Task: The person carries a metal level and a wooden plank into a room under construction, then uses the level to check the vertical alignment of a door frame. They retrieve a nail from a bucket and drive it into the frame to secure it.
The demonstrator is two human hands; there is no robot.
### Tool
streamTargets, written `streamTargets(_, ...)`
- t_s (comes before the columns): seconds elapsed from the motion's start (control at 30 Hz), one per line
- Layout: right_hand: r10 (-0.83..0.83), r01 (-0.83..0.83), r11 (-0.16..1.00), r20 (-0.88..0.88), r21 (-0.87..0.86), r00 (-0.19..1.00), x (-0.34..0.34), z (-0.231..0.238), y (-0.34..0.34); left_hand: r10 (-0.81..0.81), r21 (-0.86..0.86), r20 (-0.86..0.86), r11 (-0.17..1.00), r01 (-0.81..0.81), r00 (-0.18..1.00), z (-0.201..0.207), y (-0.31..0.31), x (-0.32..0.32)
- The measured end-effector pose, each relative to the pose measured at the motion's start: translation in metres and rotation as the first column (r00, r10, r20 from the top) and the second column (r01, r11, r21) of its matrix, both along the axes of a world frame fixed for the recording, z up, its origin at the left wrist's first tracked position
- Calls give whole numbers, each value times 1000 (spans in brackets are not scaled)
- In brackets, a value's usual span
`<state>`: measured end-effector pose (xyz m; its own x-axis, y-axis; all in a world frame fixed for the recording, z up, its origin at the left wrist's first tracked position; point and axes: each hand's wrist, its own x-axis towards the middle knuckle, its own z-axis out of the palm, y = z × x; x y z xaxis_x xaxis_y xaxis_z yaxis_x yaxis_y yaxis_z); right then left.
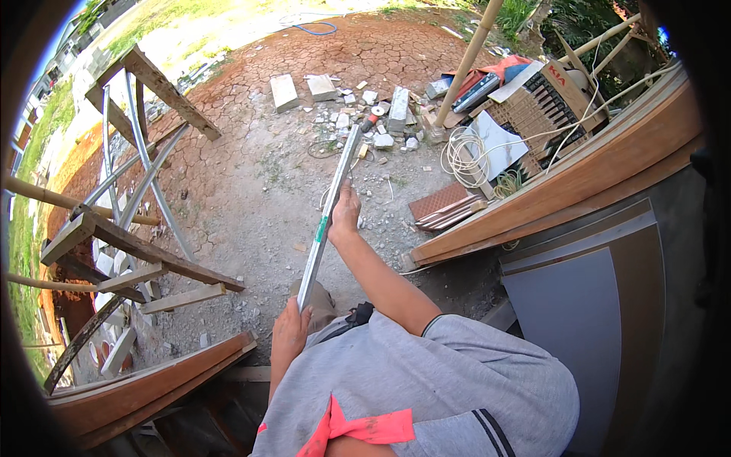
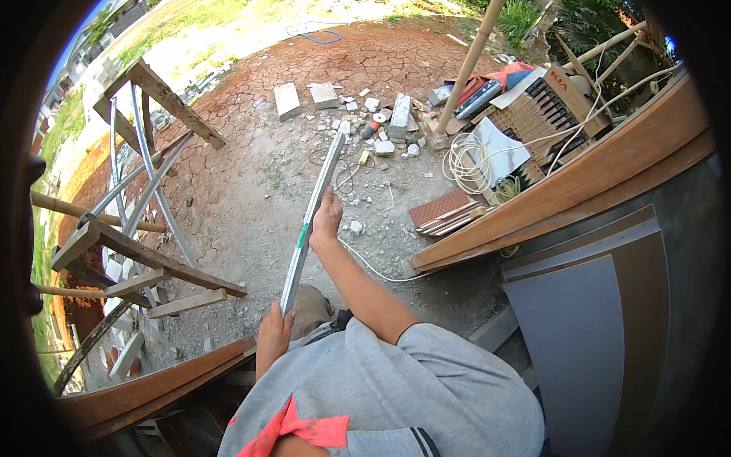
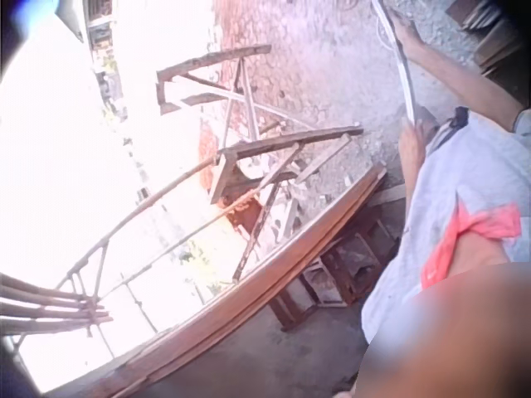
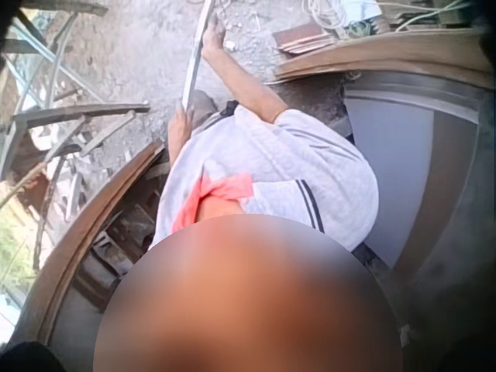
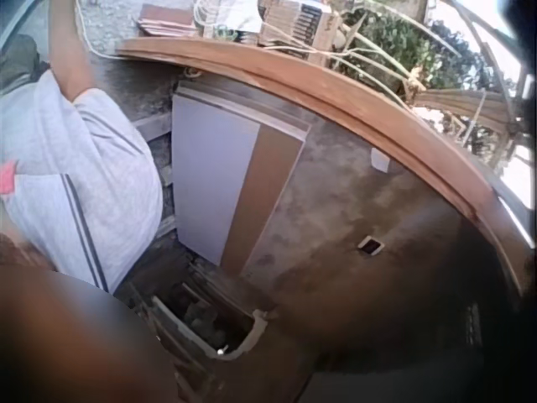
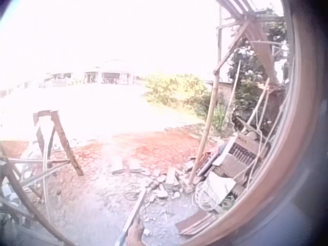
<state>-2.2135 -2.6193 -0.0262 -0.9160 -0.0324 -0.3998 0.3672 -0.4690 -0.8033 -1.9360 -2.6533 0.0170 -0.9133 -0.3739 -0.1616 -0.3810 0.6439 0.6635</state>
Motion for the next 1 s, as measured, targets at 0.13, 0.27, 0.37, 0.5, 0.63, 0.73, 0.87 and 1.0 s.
streamTargets(0.13, 18, -18, 1000, -17, -16, 1000, -56, -1, -35, -18, -11, 34, 1000, 18, 999, 5, -42, -50)
streamTargets(0.27, 45, -37, 986, 45, -160, 998, -123, -2, -90, -47, -12, 39, 999, 47, 998, -1, -96, -114)
streamTargets(0.37, 0, 22, 987, 137, -160, 991, -166, -16, -139, -26, 33, 107, 999, 23, 994, -1, -151, -158)
streamTargets(0.5, 2, -2, 1000, 45, -2, 999, -189, -32, -218, 37, 51, 178, 998, -47, 983, 4, -213, -203)
streamTargets(0.63, -63, 74, 971, -56, 229, 996, -208, -26, -260, -49, -5, 166, 999, 50, 985, 10, -256, -240)
streamTargets(0.73, -2, 33, 983, 174, -179, 985, -232, -18, -277, -87, -45, 85, 995, 91, 993, 6, -275, -262)
streamTargets(0.87, 27, 7, 977, 155, -215, 988, -262, -19, -311, 5, -19, 156, 1000, -3, 988, -4, -305, -295)
streamTargets(1.0, 74, -70, 997, 131, -31, 989, -280, -33, -360, 38, -4, 156, 999, -37, 987, -17, -346, -337)
